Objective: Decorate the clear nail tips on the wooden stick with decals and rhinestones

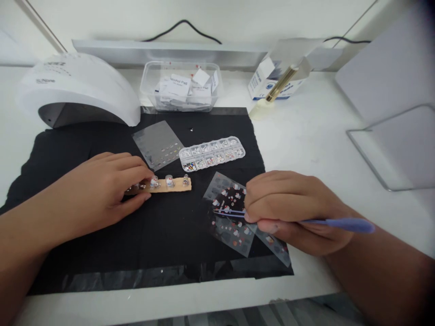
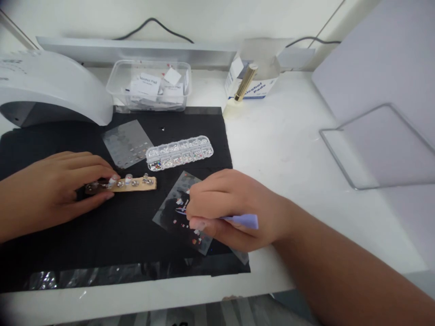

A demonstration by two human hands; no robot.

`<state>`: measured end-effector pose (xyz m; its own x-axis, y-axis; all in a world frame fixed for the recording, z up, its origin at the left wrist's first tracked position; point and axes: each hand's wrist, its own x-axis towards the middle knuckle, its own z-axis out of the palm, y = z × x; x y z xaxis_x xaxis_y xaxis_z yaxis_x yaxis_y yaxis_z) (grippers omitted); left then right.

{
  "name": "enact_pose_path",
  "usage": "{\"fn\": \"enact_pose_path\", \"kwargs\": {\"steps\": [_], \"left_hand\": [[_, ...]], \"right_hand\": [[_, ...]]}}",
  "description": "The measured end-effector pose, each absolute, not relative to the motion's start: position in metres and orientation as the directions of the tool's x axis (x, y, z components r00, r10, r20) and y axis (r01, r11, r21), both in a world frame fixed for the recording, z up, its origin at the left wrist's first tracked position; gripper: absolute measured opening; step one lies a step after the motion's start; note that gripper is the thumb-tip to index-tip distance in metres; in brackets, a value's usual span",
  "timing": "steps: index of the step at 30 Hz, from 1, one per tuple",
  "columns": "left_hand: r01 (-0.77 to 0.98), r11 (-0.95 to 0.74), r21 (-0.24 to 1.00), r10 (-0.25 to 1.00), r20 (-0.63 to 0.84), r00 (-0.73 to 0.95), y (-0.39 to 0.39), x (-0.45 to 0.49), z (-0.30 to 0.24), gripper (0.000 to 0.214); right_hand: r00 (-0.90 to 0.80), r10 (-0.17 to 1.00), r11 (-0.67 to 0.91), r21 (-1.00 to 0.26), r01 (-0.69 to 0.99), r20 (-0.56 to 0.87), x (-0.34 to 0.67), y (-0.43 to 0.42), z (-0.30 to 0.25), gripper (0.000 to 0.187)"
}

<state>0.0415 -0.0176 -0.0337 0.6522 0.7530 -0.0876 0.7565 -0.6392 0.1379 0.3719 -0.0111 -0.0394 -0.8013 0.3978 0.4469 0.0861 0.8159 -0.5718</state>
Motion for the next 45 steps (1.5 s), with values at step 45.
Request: {"fn": "enact_pose_path", "kwargs": {"steps": [45], "left_hand": [[0.572, -0.708, 0.414, 0.706, 0.421, 0.569, -0.044, 0.085, -0.038, 0.010]], "right_hand": [[-0.323, 0.944, -0.209, -0.870, -0.447, -0.060, 0.315, -0.018, -0.063, 0.026]]}}
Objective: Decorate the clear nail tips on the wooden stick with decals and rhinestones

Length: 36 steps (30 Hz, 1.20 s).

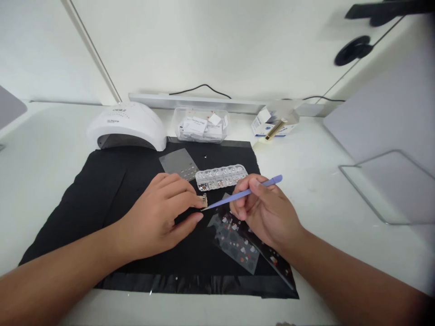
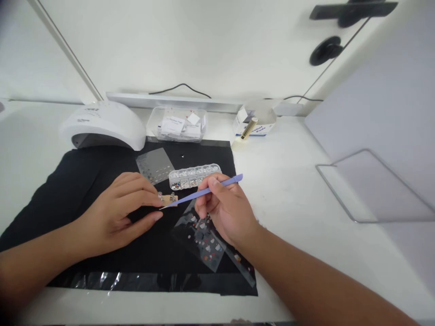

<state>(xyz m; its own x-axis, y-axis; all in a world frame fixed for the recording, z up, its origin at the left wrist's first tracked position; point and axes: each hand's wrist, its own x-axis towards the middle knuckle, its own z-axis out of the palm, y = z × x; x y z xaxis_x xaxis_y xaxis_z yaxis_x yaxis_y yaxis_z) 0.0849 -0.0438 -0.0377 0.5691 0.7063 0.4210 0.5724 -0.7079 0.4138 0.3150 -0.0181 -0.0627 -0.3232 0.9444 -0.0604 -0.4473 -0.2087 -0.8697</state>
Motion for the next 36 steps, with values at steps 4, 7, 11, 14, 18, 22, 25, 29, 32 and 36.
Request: {"fn": "enact_pose_path", "kwargs": {"steps": [4, 7, 11, 14, 18, 22, 25, 29, 32, 36], "left_hand": [[0.572, -0.704, 0.421, 0.710, 0.425, 0.561, -0.044, 0.085, -0.040, 0.007], [0.564, -0.712, 0.417, 0.702, 0.442, 0.559, -0.043, 0.086, -0.041, 0.007], [0.556, -0.729, 0.399, 0.684, 0.455, 0.570, -0.043, 0.086, -0.039, 0.007], [0.554, -0.732, 0.396, 0.681, 0.451, 0.577, -0.042, 0.087, -0.038, 0.008], [0.550, -0.734, 0.399, 0.679, 0.452, 0.578, -0.042, 0.087, -0.037, 0.008], [0.560, -0.730, 0.391, 0.682, 0.465, 0.564, -0.041, 0.087, -0.039, 0.007], [0.566, -0.734, 0.377, 0.677, 0.472, 0.564, -0.041, 0.085, -0.038, 0.005], [0.581, -0.728, 0.364, 0.682, 0.472, 0.558, -0.042, 0.083, -0.035, 0.003], [0.588, -0.715, 0.377, 0.695, 0.472, 0.543, -0.042, 0.082, -0.032, 0.005], [0.562, -0.714, 0.418, 0.698, 0.482, 0.529, -0.043, 0.080, -0.029, 0.008]], "right_hand": [[-0.327, 0.943, -0.215, -0.862, -0.460, -0.060, 0.314, -0.019, -0.063, 0.025], [-0.325, 0.944, -0.215, -0.858, -0.467, -0.060, 0.314, -0.019, -0.063, 0.024], [-0.327, 0.943, -0.222, -0.855, -0.468, -0.066, 0.314, -0.019, -0.065, 0.025], [-0.326, 0.943, -0.224, -0.853, -0.472, -0.067, 0.314, -0.019, -0.066, 0.024], [-0.334, 0.941, -0.222, -0.858, -0.463, -0.063, 0.313, -0.018, -0.066, 0.024], [-0.338, 0.939, -0.217, -0.869, -0.445, -0.062, 0.314, -0.018, -0.065, 0.026], [-0.330, 0.942, -0.210, -0.878, -0.431, -0.064, 0.316, -0.018, -0.064, 0.025], [-0.317, 0.948, -0.165, -0.893, -0.419, -0.026, 0.319, -0.018, -0.065, 0.024], [-0.304, 0.952, -0.092, -0.911, -0.402, 0.038, 0.322, -0.018, -0.066, 0.024], [-0.268, 0.928, 0.147, -0.915, -0.377, 0.260, 0.324, -0.020, -0.067, 0.020]]}}
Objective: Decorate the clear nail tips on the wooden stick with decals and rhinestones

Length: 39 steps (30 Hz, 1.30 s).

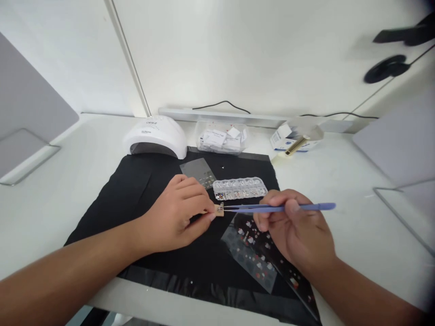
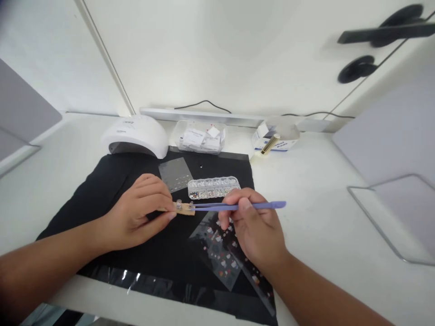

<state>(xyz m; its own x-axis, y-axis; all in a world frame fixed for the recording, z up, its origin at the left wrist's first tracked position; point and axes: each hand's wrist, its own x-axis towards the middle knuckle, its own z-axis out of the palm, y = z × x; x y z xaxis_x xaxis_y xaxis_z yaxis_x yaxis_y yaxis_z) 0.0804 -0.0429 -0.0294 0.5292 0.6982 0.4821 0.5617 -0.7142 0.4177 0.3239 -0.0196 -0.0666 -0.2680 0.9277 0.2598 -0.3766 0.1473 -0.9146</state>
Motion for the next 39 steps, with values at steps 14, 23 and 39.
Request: {"fn": "enact_pose_path", "kwargs": {"steps": [14, 23, 39], "left_hand": [[0.651, -0.669, 0.359, 0.737, 0.437, 0.516, -0.027, 0.051, -0.028, 0.008], [0.648, -0.686, 0.331, 0.727, 0.354, 0.589, -0.025, 0.051, -0.028, 0.008], [0.250, -0.169, 0.953, 0.937, 0.077, 0.341, -0.066, 0.078, -0.012, 0.011]], "right_hand": [[-0.328, 0.725, 0.568, -0.795, -0.210, 0.605, 0.345, -0.015, -0.076, 0.022], [-0.330, 0.745, 0.554, -0.813, -0.177, 0.579, 0.348, -0.014, -0.073, 0.021], [-0.593, 0.260, 0.941, -0.336, -0.019, 0.762, 0.344, -0.031, -0.035, 0.027]]}}
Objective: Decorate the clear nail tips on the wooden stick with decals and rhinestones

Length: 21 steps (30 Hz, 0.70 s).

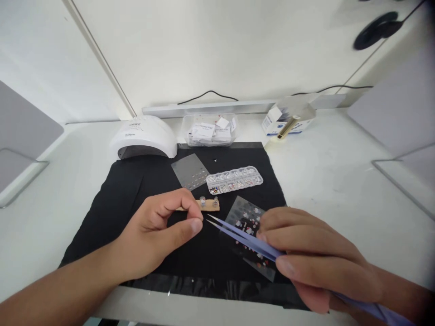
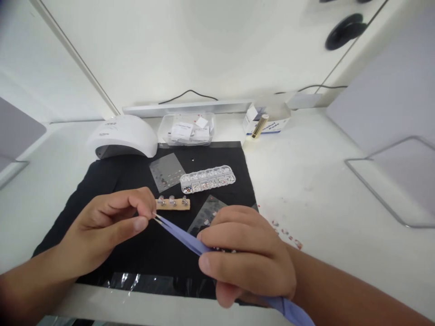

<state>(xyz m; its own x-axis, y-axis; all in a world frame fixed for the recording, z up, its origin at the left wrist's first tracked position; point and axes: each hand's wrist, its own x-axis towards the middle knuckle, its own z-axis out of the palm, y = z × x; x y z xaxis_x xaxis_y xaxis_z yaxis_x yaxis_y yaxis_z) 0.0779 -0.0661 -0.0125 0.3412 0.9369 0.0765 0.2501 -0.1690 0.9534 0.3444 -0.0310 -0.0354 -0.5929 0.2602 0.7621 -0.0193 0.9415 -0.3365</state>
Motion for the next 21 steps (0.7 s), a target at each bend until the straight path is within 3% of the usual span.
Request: {"fn": "enact_pose_path", "kwargs": {"steps": [12, 21], "left_hand": [[0.122, 0.040, 0.992, 0.938, -0.080, 0.338, -0.0627, 0.0836, -0.0184, 0.011], [0.114, 0.077, 0.991, 0.929, -0.112, 0.352, -0.0615, 0.0854, -0.0189, 0.011]], "right_hand": [[-0.634, 0.195, 0.966, -0.259, -0.008, 0.748, 0.3407, -0.0287, -0.0289, 0.029], [-0.619, 0.195, 0.968, -0.251, -0.004, 0.760, 0.3409, -0.0276, -0.0307, 0.030]]}}
